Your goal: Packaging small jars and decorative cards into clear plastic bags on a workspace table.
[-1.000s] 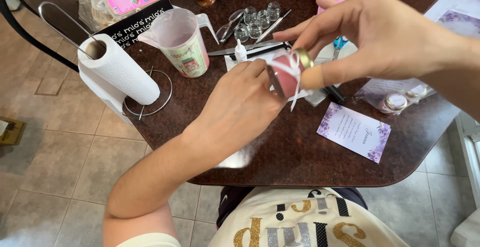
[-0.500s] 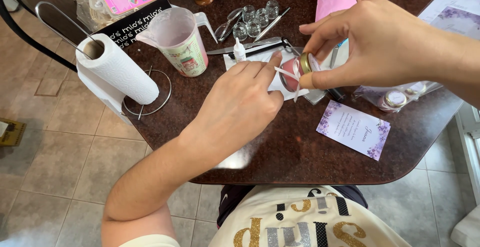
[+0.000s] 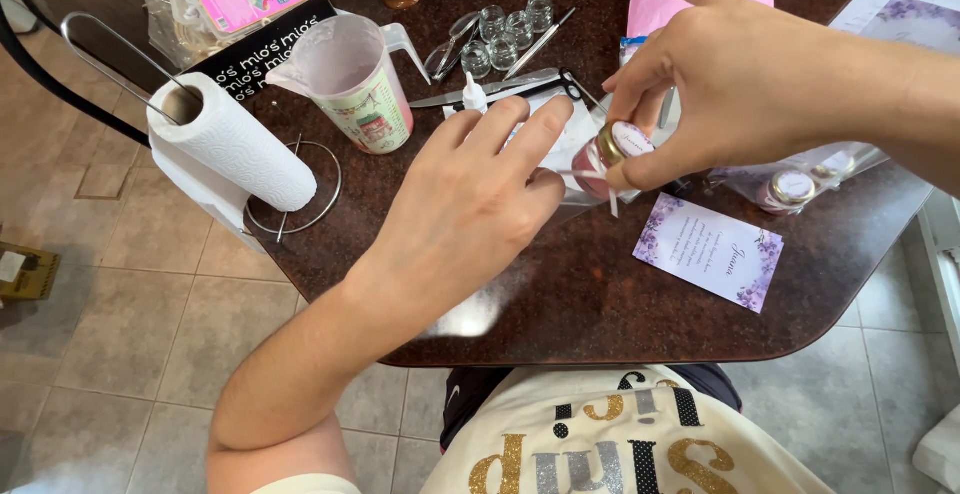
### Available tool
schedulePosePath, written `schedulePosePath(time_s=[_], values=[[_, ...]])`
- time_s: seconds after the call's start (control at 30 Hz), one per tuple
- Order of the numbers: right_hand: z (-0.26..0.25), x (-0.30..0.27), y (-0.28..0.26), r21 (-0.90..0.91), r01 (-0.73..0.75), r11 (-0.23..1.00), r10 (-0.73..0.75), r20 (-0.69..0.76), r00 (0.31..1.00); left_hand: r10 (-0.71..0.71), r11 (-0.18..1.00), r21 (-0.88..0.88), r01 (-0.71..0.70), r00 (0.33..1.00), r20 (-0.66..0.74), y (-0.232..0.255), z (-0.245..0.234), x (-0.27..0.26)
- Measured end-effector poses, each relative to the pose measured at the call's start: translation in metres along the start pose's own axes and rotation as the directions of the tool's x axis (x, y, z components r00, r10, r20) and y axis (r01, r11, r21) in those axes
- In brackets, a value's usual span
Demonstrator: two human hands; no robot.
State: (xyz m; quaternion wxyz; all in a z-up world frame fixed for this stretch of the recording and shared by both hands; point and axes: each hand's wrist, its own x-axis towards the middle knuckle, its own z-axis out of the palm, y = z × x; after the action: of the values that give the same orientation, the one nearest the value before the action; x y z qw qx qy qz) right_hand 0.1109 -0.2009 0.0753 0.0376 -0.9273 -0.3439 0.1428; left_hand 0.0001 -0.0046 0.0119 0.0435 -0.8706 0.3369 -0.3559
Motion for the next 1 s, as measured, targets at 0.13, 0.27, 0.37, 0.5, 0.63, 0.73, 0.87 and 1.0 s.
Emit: schedulePosePath(time_s=[0.13,0.27,0.37,0.5,0.63,0.73,0.87,1.0], values=[[0.006,0.004,0.001,-0.004,0.06,0.998,-0.06,0.052,0.997,0.049,0.996,-0.07,-0.046,0.998,0.043,-0.005,-0.001,-0.001],[0.015,0.012,0.005,-0.082,0.122,0.989,-0.122,-0.002,0.992,0.127,0.964,-0.241,-0.109,0.99,0.062,-0.008,0.0,-0.001],[0.02,0.014,0.005,-0.103,0.183,0.978,-0.19,-0.065,0.98,0.149,0.93,-0.353,-0.106,0.984,0.097,-0.008,0.004,-0.003],[0.037,0.021,0.023,-0.192,0.383,0.904,-0.417,-0.189,0.889,0.108,0.888,-0.459,-0.023,0.981,0.159,-0.01,0.012,-0.008],[0.034,0.022,0.027,-0.114,0.535,0.837,-0.547,-0.184,0.817,0.032,0.851,-0.525,0.021,0.995,0.093,-0.009,0.008,-0.002],[0.031,0.019,0.025,-0.07,0.626,0.776,-0.626,-0.196,0.755,-0.009,0.823,-0.567,0.046,0.998,0.067,-0.014,0.007,0.0],[0.026,0.02,0.023,0.008,0.826,0.563,-0.809,-0.201,0.553,-0.049,0.798,-0.588,0.136,0.986,0.161,-0.022,0.01,0.0],[0.024,0.02,0.028,0.07,0.835,0.546,-0.813,-0.194,0.548,-0.023,0.701,-0.7,0.133,0.986,0.165,-0.027,0.003,0.002]])
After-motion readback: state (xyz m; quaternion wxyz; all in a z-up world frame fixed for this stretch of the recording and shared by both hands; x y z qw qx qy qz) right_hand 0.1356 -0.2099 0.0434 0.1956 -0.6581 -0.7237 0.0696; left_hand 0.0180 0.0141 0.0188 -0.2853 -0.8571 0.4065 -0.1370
